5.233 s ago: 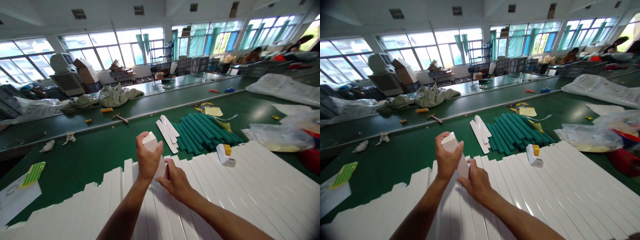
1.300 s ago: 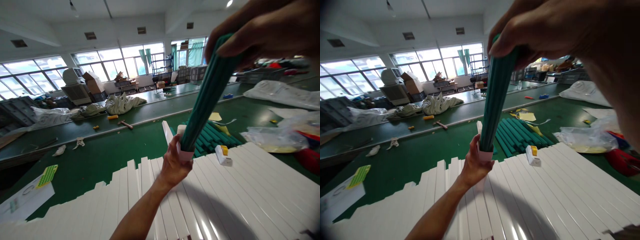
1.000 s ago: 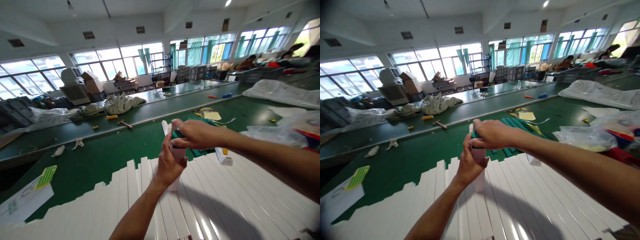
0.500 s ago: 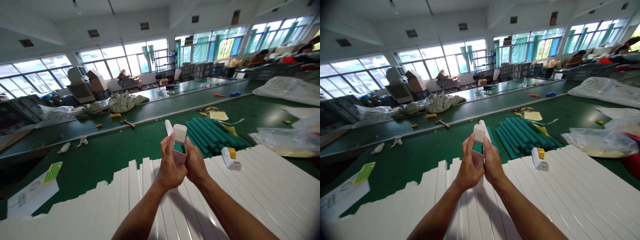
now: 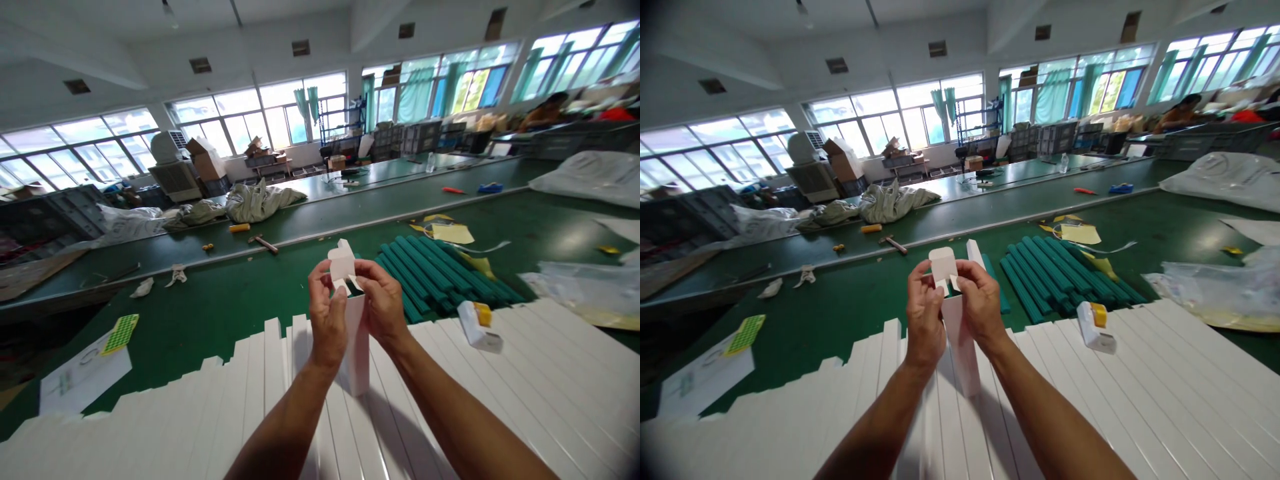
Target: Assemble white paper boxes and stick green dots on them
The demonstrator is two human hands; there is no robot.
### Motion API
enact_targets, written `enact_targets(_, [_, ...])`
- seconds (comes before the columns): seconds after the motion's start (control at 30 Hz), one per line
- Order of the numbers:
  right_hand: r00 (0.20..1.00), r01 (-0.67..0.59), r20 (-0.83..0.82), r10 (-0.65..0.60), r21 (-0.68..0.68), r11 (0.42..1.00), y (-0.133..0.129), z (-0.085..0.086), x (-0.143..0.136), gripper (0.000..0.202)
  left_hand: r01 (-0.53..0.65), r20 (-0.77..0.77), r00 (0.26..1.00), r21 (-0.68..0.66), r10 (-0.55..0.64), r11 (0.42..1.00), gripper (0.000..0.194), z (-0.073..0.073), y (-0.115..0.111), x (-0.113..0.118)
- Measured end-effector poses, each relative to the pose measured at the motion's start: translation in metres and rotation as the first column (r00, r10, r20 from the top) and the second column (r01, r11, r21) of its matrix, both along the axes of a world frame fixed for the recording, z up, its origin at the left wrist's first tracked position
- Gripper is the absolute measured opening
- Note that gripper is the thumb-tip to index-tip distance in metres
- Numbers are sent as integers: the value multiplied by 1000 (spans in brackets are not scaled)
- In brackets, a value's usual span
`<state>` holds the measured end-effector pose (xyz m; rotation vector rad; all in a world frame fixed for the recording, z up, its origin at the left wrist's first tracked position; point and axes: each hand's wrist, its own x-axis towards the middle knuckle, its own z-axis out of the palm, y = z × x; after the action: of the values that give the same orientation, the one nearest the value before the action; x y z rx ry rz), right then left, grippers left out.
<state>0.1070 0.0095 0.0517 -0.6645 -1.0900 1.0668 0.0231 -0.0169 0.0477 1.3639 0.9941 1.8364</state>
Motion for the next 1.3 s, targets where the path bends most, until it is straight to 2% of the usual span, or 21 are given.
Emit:
enact_targets(0.07, [1000, -3, 13, 3, 34, 999, 2, 0, 0, 27, 24, 8, 1000, -3, -24, 1000, 49, 1, 1, 1])
enact_targets(0.2, [995, 99, 6, -101, 138, 985, 8, -1, 0, 11, -5, -118, 993, -1, 5, 1000, 34, 0, -1, -1])
enact_targets(0.33, [993, 116, -33, -112, 207, 971, 7, -5, 3, 17, -14, -265, 963, 113, 44, 994, 43, -2, -3, -10])
enact_targets(0.5, [988, 102, 82, -128, 275, 956, -4, -11, 12, 30, -25, -568, 800, 291, 194, 957, 35, 2, -2, -26])
enact_targets(0.63, [973, 9, 218, -71, 274, 962, -12, -17, 14, 37, -7, -679, 683, 362, 269, 932, 41, 10, -3, -36])
enact_targets(0.73, [956, 22, 261, -131, 385, 922, -14, -23, 12, 44, 47, -731, 618, 400, 288, 915, 38, 20, -5, -42])
enact_targets(0.87, [927, 56, 298, -226, 488, 871, -14, -24, 9, 52, 154, -794, 565, 368, 223, 917, 33, 36, -7, -48])
enact_targets(1.0, [896, 86, 326, -301, 538, 839, -15, -20, 8, 55, 194, -847, 509, 287, 154, 938, 31, 49, -8, -51])
enact_targets(1.17, [886, 91, 337, -319, 549, 831, -16, -18, 8, 57, 202, -885, 456, 209, 97, 957, 29, 59, -6, -55])
enact_targets(1.3, [890, 91, 335, -310, 536, 839, -15, -19, 8, 57, 193, -902, 424, 183, 87, 964, 31, 61, -5, -56])
